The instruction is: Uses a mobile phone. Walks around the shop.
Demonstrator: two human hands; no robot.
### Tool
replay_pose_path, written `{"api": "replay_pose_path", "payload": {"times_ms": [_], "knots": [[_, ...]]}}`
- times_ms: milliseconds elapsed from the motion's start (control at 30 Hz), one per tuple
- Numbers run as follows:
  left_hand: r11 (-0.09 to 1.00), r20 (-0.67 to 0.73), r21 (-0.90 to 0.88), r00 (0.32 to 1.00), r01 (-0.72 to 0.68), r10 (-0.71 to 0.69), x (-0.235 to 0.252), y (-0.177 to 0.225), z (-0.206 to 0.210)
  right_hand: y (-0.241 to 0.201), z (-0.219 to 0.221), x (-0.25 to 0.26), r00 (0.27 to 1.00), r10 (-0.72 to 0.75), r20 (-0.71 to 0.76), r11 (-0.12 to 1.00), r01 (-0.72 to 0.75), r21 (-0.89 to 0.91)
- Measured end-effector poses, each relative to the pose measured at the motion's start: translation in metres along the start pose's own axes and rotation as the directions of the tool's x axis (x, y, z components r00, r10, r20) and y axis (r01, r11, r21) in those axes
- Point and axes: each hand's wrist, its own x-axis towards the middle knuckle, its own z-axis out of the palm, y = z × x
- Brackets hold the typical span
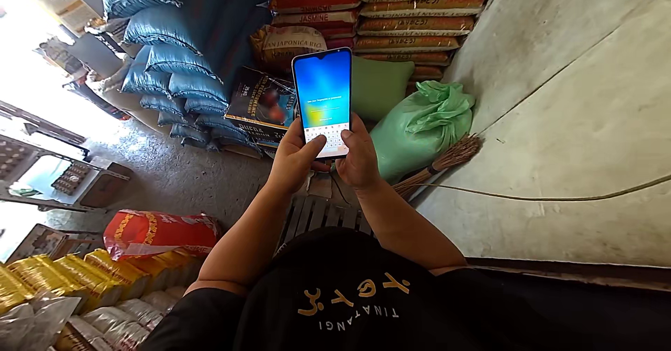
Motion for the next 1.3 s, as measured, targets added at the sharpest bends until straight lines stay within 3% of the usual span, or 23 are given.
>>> {"api": "replay_pose_path", "payload": {"times_ms": [100,367,800,1300], "knots": [[1.0,-0.016,0.016,1.0,0.027,-0.026,0.0,0.002,0.001,0.001,0.0,-0.001,1.0,0.007,-0.005,1.0,-0.007,0.016],[0.998,0.111,-0.03,0.993,0.049,-0.045,-0.002,-0.001,-0.008,-0.001,0.0,-0.001,0.994,0.095,-0.054,0.992,-0.089,0.094],[0.996,0.139,-0.05,0.988,0.077,-0.069,-0.01,0.005,-0.006,0.0,0.001,-0.006,0.997,0.074,-0.016,0.974,-0.069,0.216],[0.993,0.132,-0.071,0.988,0.095,-0.085,-0.01,-0.002,-0.017,0.009,0.005,-0.007,0.994,0.085,-0.064,0.994,-0.081,0.068]]}}
